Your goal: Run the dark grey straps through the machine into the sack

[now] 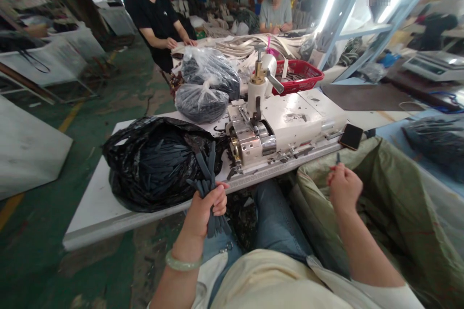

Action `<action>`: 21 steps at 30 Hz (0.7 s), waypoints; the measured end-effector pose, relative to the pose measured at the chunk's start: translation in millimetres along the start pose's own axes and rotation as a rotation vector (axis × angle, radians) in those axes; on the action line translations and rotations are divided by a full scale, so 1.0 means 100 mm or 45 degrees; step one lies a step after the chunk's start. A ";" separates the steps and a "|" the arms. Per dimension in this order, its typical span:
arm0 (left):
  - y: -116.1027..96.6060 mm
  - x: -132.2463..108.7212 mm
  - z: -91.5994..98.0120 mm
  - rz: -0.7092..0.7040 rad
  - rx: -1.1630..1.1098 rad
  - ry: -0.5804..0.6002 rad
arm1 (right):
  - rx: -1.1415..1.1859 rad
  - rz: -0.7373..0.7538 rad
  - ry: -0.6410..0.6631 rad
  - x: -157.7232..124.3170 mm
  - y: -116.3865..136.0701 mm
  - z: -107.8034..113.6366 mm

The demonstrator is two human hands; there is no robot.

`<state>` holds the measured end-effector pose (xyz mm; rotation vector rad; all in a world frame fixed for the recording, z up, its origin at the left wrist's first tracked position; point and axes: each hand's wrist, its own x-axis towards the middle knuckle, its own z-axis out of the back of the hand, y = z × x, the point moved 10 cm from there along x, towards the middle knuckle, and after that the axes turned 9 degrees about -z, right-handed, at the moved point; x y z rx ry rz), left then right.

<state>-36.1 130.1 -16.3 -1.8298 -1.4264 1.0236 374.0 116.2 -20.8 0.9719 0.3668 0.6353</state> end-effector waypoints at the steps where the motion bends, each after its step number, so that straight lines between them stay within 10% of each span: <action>1: 0.02 0.01 -0.02 0.009 -0.011 0.023 | -0.290 -0.016 -0.114 0.05 -0.19 0.26; 5: 0.15 0.03 -0.20 0.055 -0.008 0.132 | -0.632 0.169 -0.238 -0.06 -0.19 0.59; 12: 0.37 -0.08 -0.43 0.115 0.214 0.221 | 0.818 -0.227 1.369 -1.46 1.05 -1.31; 21: 0.37 -0.22 -0.14 0.181 0.291 0.120 | 1.205 -0.644 1.468 -1.76 1.25 -1.91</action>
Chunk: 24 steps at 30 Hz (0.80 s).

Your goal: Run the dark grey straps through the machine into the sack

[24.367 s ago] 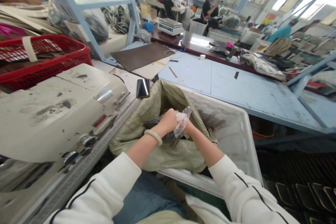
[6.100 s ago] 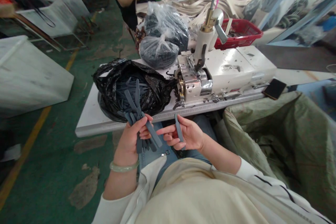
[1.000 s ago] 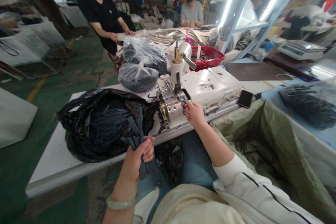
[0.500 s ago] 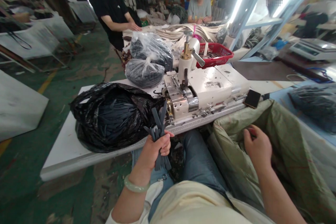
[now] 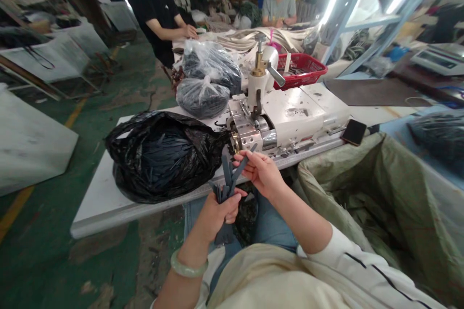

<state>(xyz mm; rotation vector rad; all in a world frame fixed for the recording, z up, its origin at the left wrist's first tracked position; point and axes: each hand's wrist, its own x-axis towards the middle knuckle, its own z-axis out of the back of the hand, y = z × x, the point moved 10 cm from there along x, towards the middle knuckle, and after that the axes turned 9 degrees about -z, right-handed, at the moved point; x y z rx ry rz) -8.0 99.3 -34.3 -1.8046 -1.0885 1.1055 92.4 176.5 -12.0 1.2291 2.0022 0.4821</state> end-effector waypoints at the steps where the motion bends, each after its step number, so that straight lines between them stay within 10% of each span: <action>1: -0.03 0.00 0.03 -0.010 -0.011 -0.005 | 0.043 -0.007 0.002 0.01 0.02 0.03; 24: -0.25 0.09 0.11 -0.133 -0.023 -0.154 | 0.153 -0.044 0.366 -0.18 -0.10 -0.16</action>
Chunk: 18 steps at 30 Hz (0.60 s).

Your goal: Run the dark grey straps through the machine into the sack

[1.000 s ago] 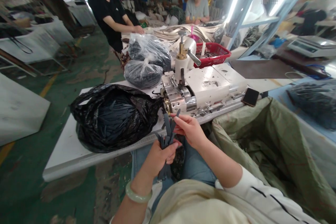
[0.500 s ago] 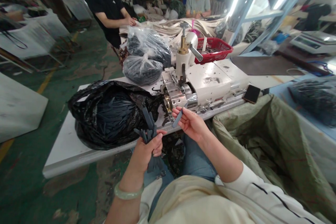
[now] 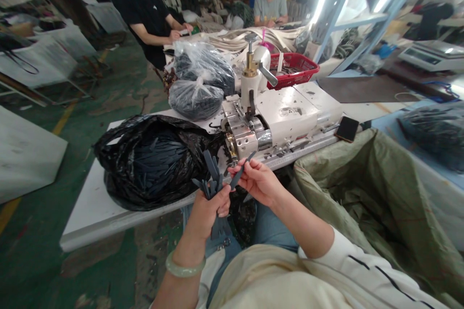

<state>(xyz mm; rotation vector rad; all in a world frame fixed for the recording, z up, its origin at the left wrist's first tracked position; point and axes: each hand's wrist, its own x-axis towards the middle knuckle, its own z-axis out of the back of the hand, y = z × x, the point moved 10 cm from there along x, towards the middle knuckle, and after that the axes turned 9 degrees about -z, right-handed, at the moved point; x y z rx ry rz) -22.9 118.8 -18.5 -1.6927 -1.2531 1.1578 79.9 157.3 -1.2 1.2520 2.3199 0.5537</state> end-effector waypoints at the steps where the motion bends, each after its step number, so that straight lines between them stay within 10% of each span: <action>1: 0.02 -0.01 -0.02 0.028 -0.017 0.026 | 0.012 0.026 0.067 -0.01 0.02 -0.05; 6: 0.06 -0.08 -0.14 0.147 -0.144 0.136 | 0.007 0.055 0.301 -0.07 0.03 -0.23; 18: -0.11 -0.09 0.04 -0.039 0.010 -0.069 | -0.172 0.000 0.127 0.01 -0.09 -0.06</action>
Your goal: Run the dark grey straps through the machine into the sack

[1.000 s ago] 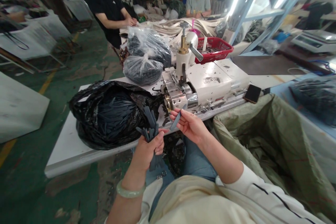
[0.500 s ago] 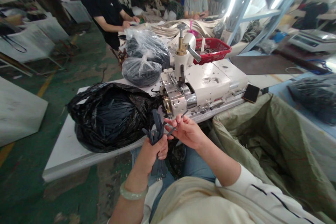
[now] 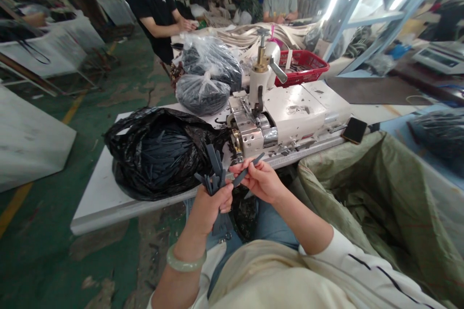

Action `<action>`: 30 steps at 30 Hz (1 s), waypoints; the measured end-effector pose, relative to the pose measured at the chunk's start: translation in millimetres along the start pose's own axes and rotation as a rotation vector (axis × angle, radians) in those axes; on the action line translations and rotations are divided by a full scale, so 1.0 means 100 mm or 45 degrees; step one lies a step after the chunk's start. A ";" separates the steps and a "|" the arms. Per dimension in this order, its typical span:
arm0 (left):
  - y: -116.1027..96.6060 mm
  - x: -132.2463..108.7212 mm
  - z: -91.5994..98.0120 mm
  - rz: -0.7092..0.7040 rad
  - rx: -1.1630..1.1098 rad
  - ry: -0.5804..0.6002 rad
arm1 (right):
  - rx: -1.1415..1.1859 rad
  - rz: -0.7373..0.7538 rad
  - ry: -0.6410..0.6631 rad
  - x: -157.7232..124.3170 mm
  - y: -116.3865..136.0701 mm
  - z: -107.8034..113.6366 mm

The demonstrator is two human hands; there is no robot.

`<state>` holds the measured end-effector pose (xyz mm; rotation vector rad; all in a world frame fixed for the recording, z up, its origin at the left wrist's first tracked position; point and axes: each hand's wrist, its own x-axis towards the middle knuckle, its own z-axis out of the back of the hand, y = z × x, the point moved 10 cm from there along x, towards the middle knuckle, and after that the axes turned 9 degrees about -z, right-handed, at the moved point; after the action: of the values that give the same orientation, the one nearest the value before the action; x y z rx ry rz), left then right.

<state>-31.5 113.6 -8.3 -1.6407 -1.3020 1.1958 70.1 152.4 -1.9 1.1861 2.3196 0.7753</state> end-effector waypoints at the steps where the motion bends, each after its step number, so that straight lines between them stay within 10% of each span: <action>1: 0.00 0.00 -0.01 0.001 0.003 0.007 | 0.001 -0.003 -0.014 0.00 0.00 0.01; 7: 0.01 0.01 0.02 -0.003 0.033 0.010 | -0.018 -0.041 -0.145 0.03 -0.01 0.09; 15: 0.01 0.05 0.10 -0.035 0.040 0.039 | -0.359 0.072 -0.731 0.16 0.62 0.81; 30: 0.01 0.07 0.14 -0.026 0.016 -0.025 | -0.263 0.116 -0.865 0.43 0.92 0.99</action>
<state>-44.1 119.9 -15.8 -1.6069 -1.3183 1.2083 159.4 260.2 -22.4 1.2265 1.6030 0.5143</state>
